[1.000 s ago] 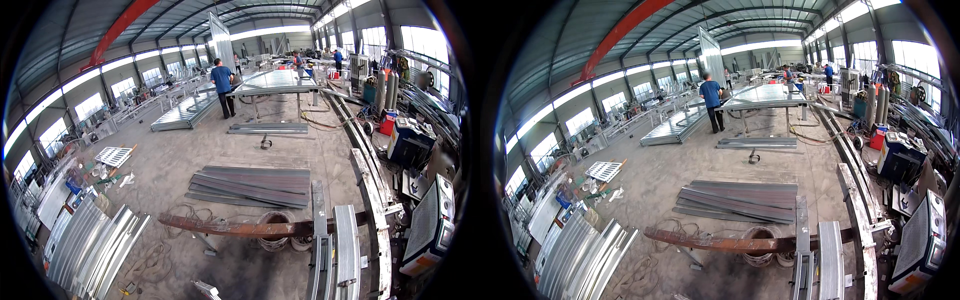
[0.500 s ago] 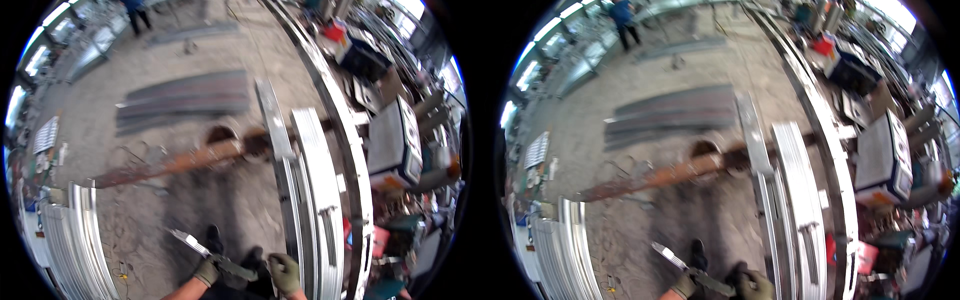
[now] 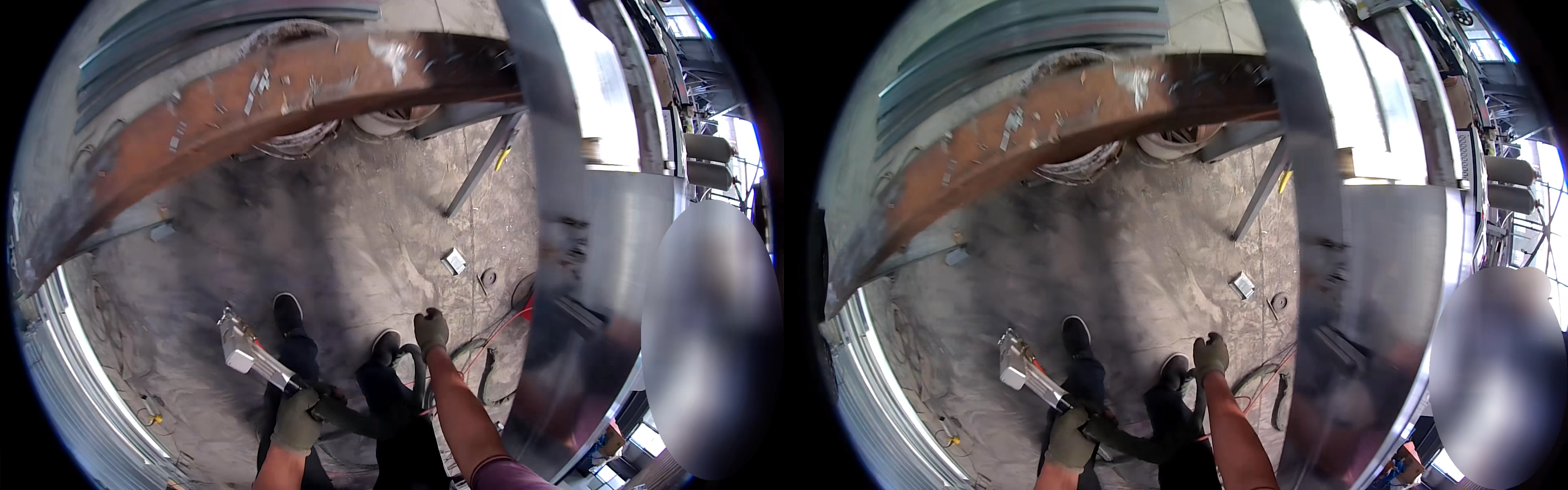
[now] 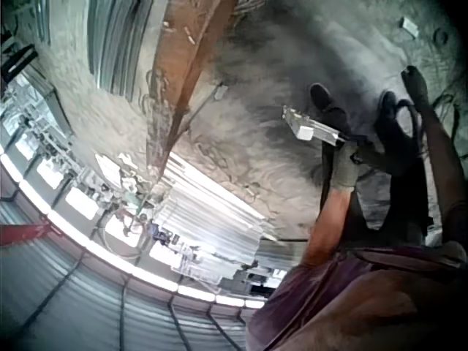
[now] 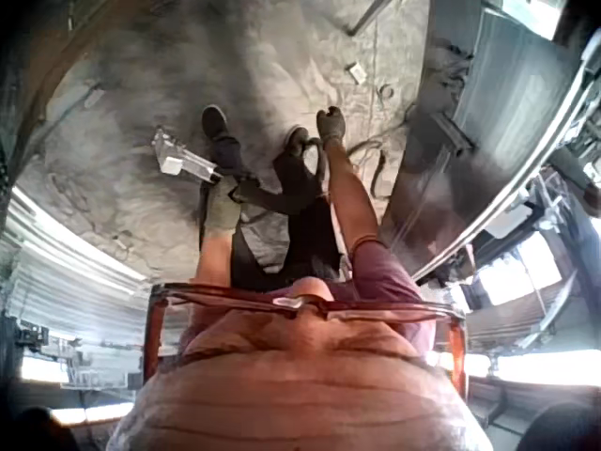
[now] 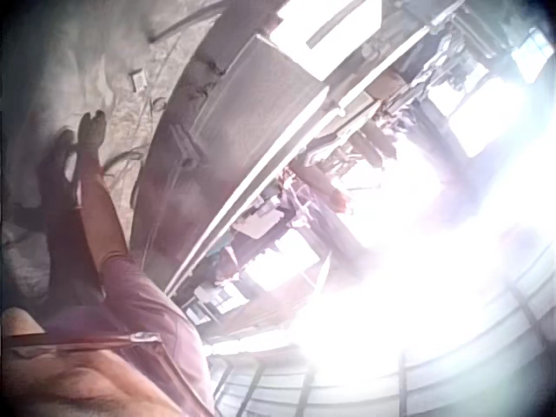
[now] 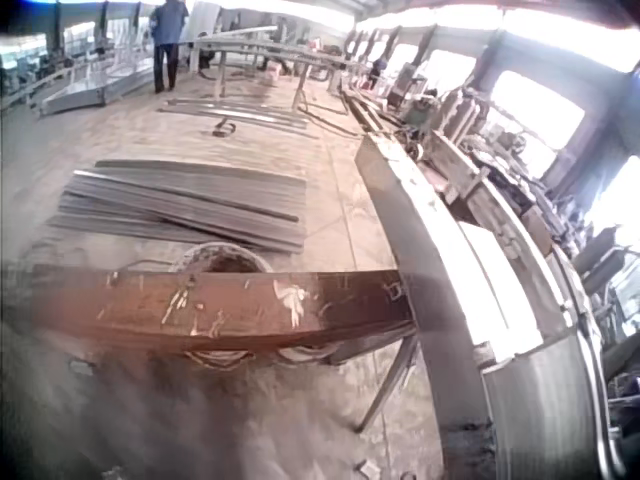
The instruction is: The person welds aluminum profiles together using a handheld welding torch. They position the pieces on a workbench, weld the joints, and reposition the frame to weld additional seams.
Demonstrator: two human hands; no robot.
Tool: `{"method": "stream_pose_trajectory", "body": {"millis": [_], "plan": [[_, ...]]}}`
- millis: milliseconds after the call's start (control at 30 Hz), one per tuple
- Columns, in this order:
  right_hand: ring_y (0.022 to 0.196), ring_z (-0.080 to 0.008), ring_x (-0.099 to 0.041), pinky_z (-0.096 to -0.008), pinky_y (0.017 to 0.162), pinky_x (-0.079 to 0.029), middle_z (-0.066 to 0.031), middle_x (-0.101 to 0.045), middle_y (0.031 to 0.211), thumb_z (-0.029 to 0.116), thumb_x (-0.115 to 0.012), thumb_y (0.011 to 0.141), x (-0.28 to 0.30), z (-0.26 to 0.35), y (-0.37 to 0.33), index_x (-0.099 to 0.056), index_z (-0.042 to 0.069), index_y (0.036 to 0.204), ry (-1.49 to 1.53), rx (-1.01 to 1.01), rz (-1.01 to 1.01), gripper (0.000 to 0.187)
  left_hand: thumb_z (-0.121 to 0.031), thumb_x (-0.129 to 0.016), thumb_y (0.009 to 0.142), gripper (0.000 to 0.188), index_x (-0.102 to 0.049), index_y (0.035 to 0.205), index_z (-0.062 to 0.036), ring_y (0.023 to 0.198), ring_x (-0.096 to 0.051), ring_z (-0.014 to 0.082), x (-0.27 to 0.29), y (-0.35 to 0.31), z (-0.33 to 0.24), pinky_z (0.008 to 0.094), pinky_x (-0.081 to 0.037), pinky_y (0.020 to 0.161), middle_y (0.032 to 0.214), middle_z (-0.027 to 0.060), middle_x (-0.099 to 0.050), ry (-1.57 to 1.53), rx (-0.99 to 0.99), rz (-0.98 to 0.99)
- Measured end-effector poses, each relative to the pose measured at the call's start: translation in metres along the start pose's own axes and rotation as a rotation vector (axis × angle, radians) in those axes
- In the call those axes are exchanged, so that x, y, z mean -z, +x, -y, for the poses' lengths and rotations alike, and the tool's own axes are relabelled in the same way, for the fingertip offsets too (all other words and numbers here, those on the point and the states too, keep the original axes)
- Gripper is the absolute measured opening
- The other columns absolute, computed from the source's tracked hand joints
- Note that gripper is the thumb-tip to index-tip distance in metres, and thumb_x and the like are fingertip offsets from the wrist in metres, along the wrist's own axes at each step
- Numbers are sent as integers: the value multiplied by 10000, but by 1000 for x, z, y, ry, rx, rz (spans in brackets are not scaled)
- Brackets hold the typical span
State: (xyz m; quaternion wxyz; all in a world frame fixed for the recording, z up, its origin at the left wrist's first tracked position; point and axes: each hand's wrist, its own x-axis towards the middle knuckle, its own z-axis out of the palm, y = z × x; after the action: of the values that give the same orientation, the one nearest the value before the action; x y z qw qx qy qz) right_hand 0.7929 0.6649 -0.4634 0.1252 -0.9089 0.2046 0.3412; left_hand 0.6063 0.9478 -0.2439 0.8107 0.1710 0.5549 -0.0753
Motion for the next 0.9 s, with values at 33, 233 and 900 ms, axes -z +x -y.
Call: {"method": "stream_pose_trajectory", "body": {"millis": [33,233,900], "plan": [[1232,-405,-708,-496,1049,-553,-246,-746,1295,395,-677,913,-10,1,21,-663,29,1413,-38,-19,-22,620,-109,-509,937,266,-704,1046,34,957,-758,344,6,9,4,461,-632,875,1007,223,-762,-88,19,17],[1307,-468,-637,-510,1101,-526,-305,-656,1393,302,-788,873,-39,-1,146,-440,29,1582,-203,29,-118,836,-161,-596,974,258,-663,1141,24,954,-743,330,17,33,5,433,-612,905,1086,215,-748,-150,160,-25],[813,-313,-806,-418,771,-599,-193,-808,865,423,-845,800,-105,-21,157,-850,74,895,-11,96,79,361,-200,-826,947,220,-646,1028,-101,998,-712,416,-19,41,-1,549,-622,814,994,170,-678,-77,-45,340]]}}
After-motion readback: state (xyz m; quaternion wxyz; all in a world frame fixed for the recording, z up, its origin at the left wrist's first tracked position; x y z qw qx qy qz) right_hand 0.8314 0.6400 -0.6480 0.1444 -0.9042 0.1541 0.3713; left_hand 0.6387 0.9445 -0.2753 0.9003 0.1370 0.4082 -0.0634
